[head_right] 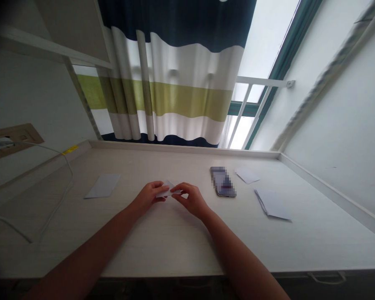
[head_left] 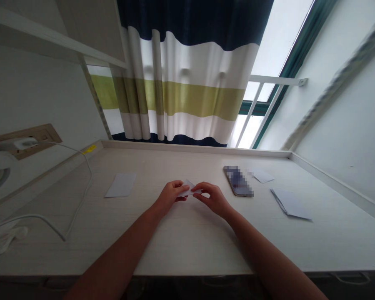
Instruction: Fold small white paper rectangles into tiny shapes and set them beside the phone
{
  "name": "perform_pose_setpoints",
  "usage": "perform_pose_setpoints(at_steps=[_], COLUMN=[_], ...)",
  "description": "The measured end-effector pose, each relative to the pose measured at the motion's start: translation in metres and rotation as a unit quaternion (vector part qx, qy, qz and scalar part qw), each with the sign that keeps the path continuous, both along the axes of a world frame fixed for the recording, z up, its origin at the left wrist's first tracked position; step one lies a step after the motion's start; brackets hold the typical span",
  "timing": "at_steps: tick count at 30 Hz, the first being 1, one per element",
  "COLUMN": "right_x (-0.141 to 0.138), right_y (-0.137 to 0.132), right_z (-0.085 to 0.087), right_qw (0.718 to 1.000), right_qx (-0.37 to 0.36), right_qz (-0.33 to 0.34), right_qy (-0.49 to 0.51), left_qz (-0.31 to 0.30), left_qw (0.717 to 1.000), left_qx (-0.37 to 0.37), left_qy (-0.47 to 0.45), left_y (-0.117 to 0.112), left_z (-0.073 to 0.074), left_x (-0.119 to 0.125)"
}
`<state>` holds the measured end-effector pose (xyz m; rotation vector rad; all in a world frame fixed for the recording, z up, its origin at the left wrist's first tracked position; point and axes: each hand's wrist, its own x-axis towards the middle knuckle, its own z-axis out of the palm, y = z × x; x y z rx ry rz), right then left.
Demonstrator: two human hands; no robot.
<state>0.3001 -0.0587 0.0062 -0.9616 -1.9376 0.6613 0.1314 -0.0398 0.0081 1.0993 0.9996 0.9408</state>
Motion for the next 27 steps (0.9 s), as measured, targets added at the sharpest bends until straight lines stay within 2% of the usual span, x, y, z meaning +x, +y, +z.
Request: perform_pose_setpoints(at_steps=[5, 11, 18, 27], right_x=[-0.001, -0.006, -0.008, -0.008], right_y=[0.0, 0.003, 0.005, 0.004], right_z=[0.0, -0.007, -0.011, -0.009], right_qw=[0.999, 0.995, 0.993, 0.99], right_qx=[0.018, -0.019, -0.022, -0.026], right_qz=[-0.042, -0.088, -0.115, -0.137], right_qy=[-0.006, 0.035, 0.031, 0.033], left_qz=[-0.01, -0.023, -0.032, -0.035], left_qw=[1.0, 1.0, 0.999, 0.996], left_qx=[0.009, 0.006, 0.002, 0.066], left_qy=[0.018, 0.01, 0.003, 0.041], left_y=[0.0, 0.0, -0.001, -0.001], left_z=[-0.001, -0.002, -0.002, -0.002], left_x=[0.002, 0.004, 0.005, 0.006])
